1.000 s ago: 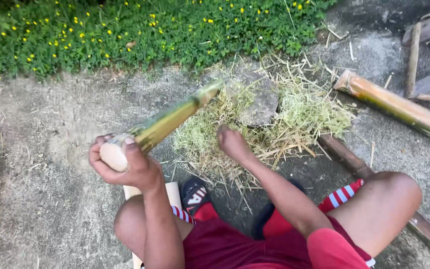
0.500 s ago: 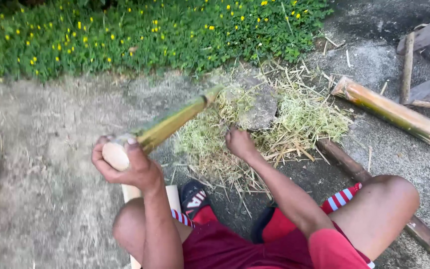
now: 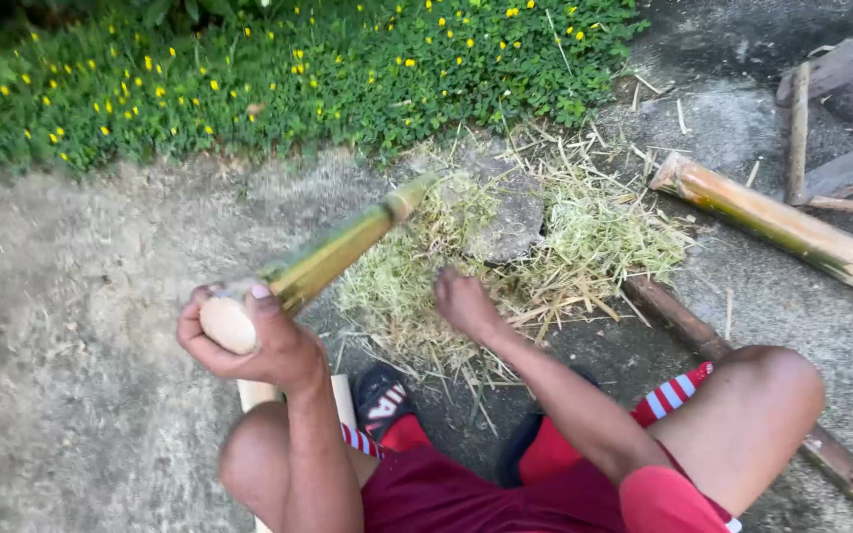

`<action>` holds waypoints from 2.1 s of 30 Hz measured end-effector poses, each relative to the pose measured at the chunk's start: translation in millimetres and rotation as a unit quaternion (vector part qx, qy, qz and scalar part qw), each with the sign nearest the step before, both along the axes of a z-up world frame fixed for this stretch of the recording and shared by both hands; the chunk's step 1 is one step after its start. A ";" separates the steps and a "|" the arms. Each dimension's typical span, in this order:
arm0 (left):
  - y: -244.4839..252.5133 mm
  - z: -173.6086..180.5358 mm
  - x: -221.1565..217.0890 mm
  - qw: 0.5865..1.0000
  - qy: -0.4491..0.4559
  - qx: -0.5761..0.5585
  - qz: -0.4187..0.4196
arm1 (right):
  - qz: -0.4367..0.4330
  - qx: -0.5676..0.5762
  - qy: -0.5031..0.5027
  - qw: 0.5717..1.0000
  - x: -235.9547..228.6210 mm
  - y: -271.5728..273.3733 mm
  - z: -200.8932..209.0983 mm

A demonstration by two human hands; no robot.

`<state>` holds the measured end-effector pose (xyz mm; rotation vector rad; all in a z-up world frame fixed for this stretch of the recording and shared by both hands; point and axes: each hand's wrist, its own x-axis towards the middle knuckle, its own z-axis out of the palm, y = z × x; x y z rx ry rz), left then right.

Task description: The person is using a knife to shave or carve the outer surface of a bamboo stalk.

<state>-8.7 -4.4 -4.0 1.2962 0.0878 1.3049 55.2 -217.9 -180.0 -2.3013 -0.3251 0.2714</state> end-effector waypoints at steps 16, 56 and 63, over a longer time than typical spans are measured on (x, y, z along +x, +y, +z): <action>5.3 -1.2 -0.6 0.999 -0.003 -0.046 -0.008 | -0.020 0.024 0.018 0.999 -11.9 21.0 -2.9; 10.2 5.4 14.3 0.991 0.028 -0.089 0.098 | -0.089 0.102 0.073 0.988 -41.2 63.8 -68.1; 3.8 16.5 8.1 0.993 -0.026 -0.119 -0.006 | -0.174 0.085 -0.006 0.981 -35.6 46.7 -48.9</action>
